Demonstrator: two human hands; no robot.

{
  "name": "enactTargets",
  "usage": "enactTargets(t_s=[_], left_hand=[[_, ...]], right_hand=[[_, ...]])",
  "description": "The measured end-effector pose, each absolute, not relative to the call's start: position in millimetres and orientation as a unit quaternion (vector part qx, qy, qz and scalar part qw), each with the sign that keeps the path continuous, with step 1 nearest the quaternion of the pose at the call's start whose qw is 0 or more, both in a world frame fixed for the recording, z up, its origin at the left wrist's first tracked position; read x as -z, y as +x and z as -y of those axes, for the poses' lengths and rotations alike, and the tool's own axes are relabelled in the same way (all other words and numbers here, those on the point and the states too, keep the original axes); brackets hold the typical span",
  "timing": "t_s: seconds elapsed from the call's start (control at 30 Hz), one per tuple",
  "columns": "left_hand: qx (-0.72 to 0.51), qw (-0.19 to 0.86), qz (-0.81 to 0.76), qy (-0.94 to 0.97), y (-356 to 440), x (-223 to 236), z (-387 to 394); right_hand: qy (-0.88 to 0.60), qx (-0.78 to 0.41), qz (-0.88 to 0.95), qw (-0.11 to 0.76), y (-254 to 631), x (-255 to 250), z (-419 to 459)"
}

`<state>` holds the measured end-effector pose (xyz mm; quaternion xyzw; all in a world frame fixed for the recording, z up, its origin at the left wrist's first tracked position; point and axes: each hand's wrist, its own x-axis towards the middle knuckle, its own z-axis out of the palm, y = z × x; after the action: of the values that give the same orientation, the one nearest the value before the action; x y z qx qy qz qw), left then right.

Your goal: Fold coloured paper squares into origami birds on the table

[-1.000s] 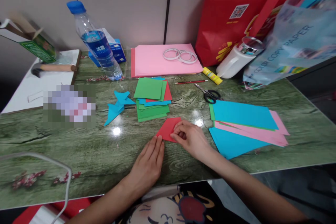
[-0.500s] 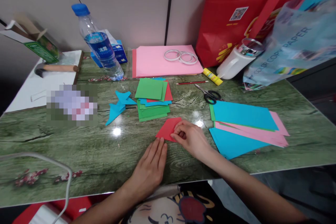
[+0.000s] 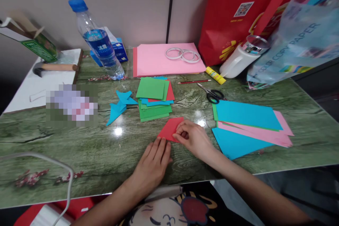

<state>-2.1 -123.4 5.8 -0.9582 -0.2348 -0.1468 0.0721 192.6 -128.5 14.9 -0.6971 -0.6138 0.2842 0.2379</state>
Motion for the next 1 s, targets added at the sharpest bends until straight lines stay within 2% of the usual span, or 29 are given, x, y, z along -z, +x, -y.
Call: enactTargets(t_s=[0.13,0.3,0.57,1.0], left_hand=[[0.177,0.076,0.244,-0.950,1,-1,121],[0.154,0.047,0.254,-0.954,4,-1,117],[0.143,0.023,0.266,-0.953,7,-2,116],[0.117,0.023,0.268,-0.956,8,-4,116]], right_hand=[[-0.695,-0.286,0.607,0.260,193,-14,129],[-0.674,-0.249,0.645,0.261,195,-14,132],[-0.650,-0.296,0.612,0.339,203,-13,141],[-0.657,-0.319,0.571,0.375,201,-11,139]])
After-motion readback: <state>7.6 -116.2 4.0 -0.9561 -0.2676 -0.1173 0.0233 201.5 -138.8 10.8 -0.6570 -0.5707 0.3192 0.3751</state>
